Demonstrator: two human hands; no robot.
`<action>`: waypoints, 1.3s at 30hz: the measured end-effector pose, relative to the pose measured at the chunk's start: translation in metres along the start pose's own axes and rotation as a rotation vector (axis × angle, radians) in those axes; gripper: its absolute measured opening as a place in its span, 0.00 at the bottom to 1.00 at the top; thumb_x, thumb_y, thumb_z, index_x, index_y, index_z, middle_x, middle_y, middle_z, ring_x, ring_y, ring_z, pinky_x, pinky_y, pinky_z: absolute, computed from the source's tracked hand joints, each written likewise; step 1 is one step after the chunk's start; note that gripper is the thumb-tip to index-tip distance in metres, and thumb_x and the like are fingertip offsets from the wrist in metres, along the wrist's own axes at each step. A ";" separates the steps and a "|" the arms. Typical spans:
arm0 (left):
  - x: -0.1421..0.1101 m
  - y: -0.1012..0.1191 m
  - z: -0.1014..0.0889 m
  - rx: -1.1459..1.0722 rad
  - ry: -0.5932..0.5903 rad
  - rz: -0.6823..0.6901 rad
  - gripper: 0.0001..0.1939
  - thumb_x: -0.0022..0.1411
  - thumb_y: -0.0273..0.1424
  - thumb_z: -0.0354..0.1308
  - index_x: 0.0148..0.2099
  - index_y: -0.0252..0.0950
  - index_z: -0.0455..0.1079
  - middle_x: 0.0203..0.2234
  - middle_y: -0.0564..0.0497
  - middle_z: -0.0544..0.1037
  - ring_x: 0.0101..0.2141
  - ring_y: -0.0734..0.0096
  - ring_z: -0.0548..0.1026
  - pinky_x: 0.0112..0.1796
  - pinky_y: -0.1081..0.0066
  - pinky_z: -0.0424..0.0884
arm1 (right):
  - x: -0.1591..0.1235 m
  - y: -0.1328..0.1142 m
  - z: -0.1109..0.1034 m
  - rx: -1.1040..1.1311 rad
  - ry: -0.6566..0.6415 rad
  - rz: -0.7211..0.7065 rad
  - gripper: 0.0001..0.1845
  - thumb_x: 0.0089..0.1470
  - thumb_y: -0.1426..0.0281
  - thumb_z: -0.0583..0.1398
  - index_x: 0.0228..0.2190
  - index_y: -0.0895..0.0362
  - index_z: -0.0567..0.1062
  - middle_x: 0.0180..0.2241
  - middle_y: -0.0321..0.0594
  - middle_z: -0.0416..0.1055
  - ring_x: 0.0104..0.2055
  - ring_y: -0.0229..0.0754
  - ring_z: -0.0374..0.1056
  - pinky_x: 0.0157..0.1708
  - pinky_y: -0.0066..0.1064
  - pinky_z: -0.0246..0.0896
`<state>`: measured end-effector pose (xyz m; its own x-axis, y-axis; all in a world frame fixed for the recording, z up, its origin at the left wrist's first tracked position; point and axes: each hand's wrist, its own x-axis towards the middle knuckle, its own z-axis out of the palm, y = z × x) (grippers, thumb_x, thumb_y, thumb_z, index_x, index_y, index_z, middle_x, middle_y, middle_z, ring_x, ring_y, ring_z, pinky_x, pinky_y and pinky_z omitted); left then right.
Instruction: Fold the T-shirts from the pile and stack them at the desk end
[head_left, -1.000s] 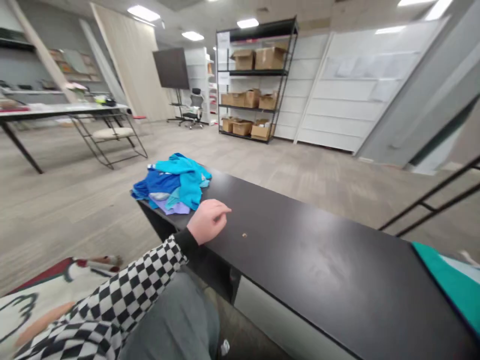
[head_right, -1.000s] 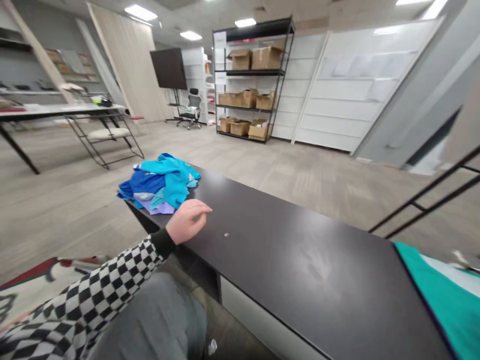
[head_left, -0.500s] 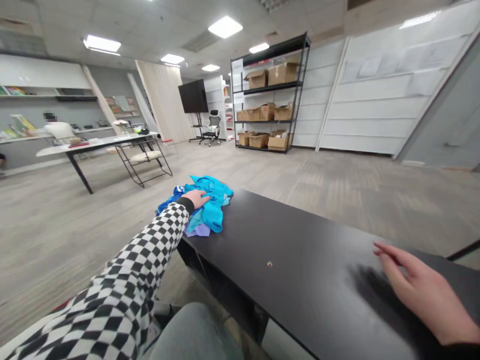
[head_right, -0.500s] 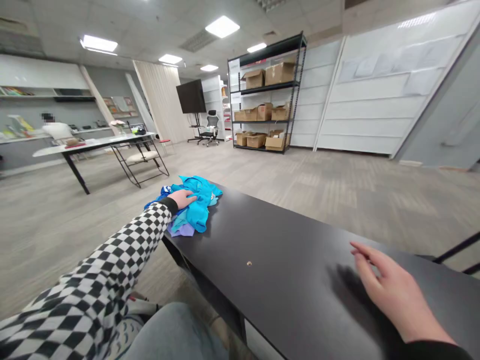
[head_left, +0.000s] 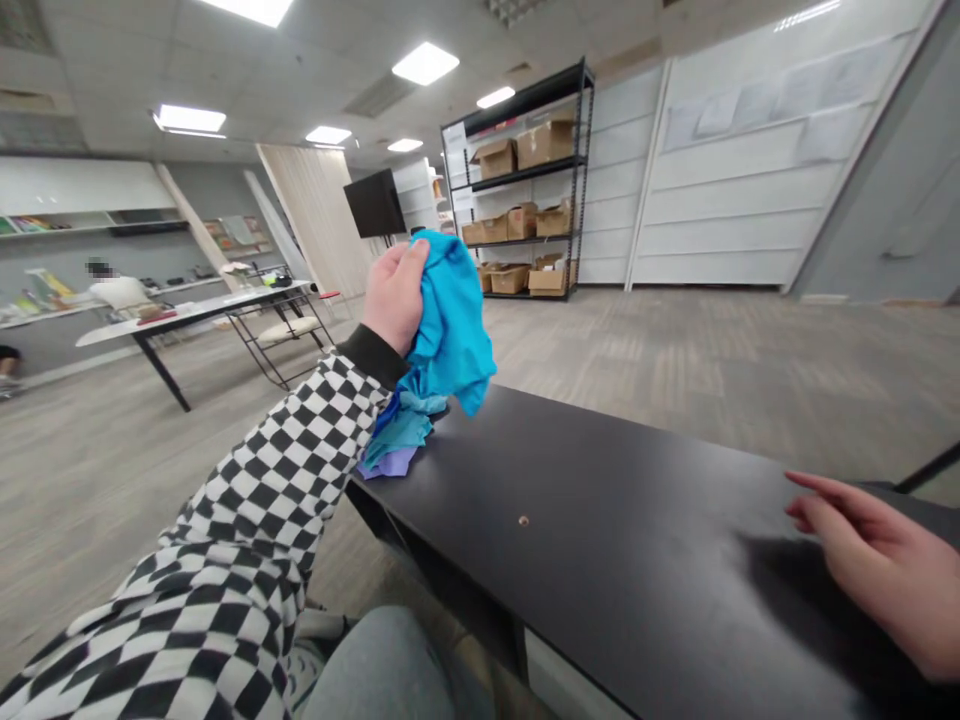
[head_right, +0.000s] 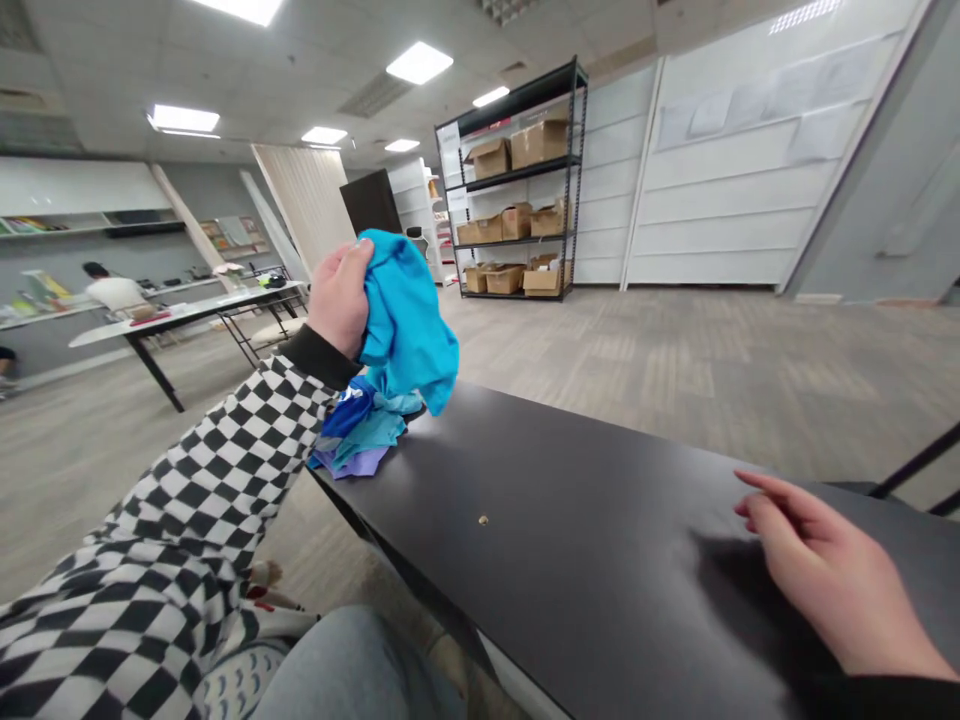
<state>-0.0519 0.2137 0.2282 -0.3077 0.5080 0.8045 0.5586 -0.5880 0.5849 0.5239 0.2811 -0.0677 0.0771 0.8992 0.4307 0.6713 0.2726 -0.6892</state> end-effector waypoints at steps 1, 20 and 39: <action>-0.009 0.012 0.015 -0.039 -0.035 -0.013 0.26 0.85 0.50 0.52 0.41 0.36 0.74 0.30 0.52 0.76 0.35 0.69 0.81 0.35 0.72 0.76 | -0.002 -0.008 -0.002 0.023 -0.041 0.044 0.25 0.58 0.45 0.63 0.49 0.42 0.88 0.39 0.50 0.88 0.41 0.65 0.85 0.40 0.55 0.73; -0.303 0.051 0.131 0.391 -1.082 -0.335 0.46 0.77 0.67 0.45 0.84 0.47 0.62 0.80 0.44 0.64 0.80 0.43 0.60 0.76 0.41 0.64 | -0.043 -0.102 0.012 0.135 -0.509 -0.306 0.33 0.69 0.38 0.62 0.58 0.48 0.86 0.60 0.50 0.84 0.59 0.61 0.81 0.66 0.52 0.75; -0.270 -0.076 0.064 0.467 -0.483 -0.374 0.17 0.78 0.39 0.52 0.53 0.39 0.81 0.49 0.41 0.88 0.51 0.45 0.85 0.57 0.49 0.79 | -0.071 -0.075 -0.048 -0.129 -0.098 0.071 0.35 0.67 0.36 0.58 0.32 0.53 0.85 0.30 0.42 0.82 0.37 0.52 0.77 0.38 0.38 0.68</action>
<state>0.0374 0.1619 -0.0399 -0.2299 0.9022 0.3648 0.7837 -0.0507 0.6191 0.5029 0.1800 -0.0187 0.0595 0.9454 0.3203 0.7562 0.1668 -0.6327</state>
